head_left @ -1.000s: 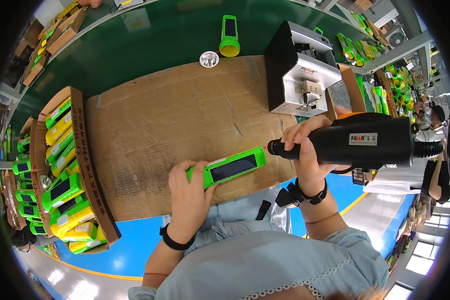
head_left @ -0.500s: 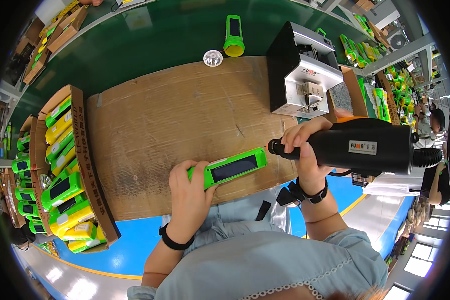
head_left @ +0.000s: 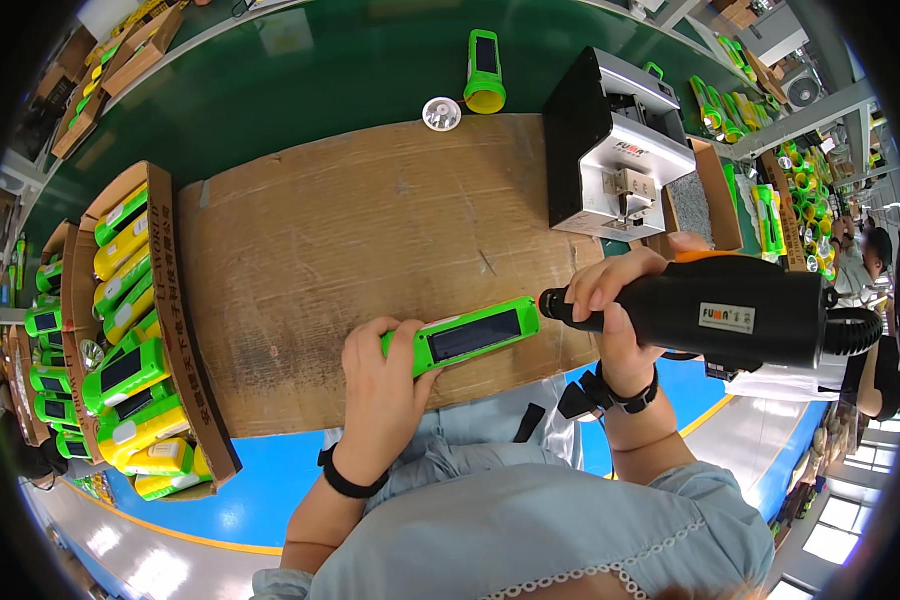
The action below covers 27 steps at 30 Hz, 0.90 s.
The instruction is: Assembling components of green flashlights on a factory production line.
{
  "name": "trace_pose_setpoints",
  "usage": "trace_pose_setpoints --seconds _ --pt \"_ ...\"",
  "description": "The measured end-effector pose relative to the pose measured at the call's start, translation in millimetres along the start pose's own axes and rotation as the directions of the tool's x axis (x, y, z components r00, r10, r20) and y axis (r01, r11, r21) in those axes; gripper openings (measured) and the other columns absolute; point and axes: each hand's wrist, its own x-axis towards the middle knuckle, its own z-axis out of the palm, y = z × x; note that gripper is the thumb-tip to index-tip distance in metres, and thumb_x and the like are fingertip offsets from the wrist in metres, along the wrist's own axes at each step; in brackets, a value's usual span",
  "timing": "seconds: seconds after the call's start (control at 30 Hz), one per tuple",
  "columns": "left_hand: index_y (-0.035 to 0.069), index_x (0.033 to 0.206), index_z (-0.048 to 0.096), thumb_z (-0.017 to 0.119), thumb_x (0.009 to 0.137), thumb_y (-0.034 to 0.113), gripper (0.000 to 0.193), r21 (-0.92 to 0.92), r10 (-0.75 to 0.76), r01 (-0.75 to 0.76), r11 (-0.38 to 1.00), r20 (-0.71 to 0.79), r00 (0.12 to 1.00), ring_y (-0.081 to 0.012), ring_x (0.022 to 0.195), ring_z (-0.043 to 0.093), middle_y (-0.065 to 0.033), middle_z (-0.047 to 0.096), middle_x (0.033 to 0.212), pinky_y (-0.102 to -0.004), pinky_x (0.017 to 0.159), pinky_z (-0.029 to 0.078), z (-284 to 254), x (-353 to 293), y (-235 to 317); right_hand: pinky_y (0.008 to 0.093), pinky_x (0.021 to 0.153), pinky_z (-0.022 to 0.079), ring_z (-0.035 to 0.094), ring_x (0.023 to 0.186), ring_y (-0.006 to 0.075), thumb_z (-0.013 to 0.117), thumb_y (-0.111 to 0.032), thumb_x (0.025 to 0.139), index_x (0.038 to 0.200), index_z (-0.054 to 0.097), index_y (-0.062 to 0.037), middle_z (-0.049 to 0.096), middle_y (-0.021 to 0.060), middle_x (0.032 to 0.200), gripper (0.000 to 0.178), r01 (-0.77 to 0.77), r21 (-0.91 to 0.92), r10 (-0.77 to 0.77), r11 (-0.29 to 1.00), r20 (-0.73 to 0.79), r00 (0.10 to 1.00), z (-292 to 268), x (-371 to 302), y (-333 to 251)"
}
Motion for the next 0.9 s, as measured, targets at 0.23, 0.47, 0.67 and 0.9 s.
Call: trace_pose_setpoints --seconds 0.23,0.47,0.67,0.9 --pt "0.003 0.111 0.054 0.073 0.071 0.010 0.046 -0.014 -0.002 0.002 1.000 0.002 1.000 -0.0370 0.103 0.044 -0.0186 0.047 0.109 -0.0445 0.088 0.036 -0.8 0.9 -2.3 0.0336 0.060 0.048 0.053 0.057 0.0179 0.062 -0.005 0.083 0.125 0.024 -0.0105 0.053 0.0076 0.074 0.057 -0.068 -0.001 0.068 0.998 0.065 0.996 2.8 0.0 12.3" --pt "0.003 0.110 0.054 0.073 0.071 0.011 0.045 -0.062 -0.016 0.018 0.998 0.031 0.999 -0.0371 0.103 0.044 -0.0189 0.047 0.110 -0.0434 0.088 0.037 -1.8 3.7 -3.1 0.0221 0.057 0.045 0.054 0.058 0.0108 0.056 0.003 0.077 0.118 0.025 -0.0001 0.055 0.0059 0.069 0.051 -0.151 0.100 0.143 0.983 0.080 0.986 0.2 1.8 26.6" --pt "0.002 0.109 0.053 0.073 0.071 0.011 0.044 -0.056 -0.003 0.004 0.998 0.029 1.000 -0.0368 0.102 0.045 -0.0182 0.048 0.109 -0.0433 0.088 0.037 -1.2 6.7 -1.8 0.0319 0.056 0.047 0.052 0.053 0.0170 0.065 -0.013 0.082 0.124 0.024 -0.0082 0.050 0.0065 0.069 0.058 -0.149 0.005 0.146 0.989 0.175 0.974 -5.7 2.4 26.1" --pt "0.002 0.109 0.053 0.073 0.070 0.008 0.044 -0.019 -0.047 0.048 0.999 0.063 0.997 -0.0371 0.101 0.046 -0.0178 0.049 0.108 -0.0433 0.086 0.039 -4.3 6.1 2.2 0.0355 0.057 0.050 0.057 0.058 0.0192 0.061 -0.010 0.083 0.141 0.015 -0.0102 0.053 0.0059 0.070 0.074 0.291 0.132 -0.251 0.948 -0.256 0.934 -27.7 17.2 -15.9"
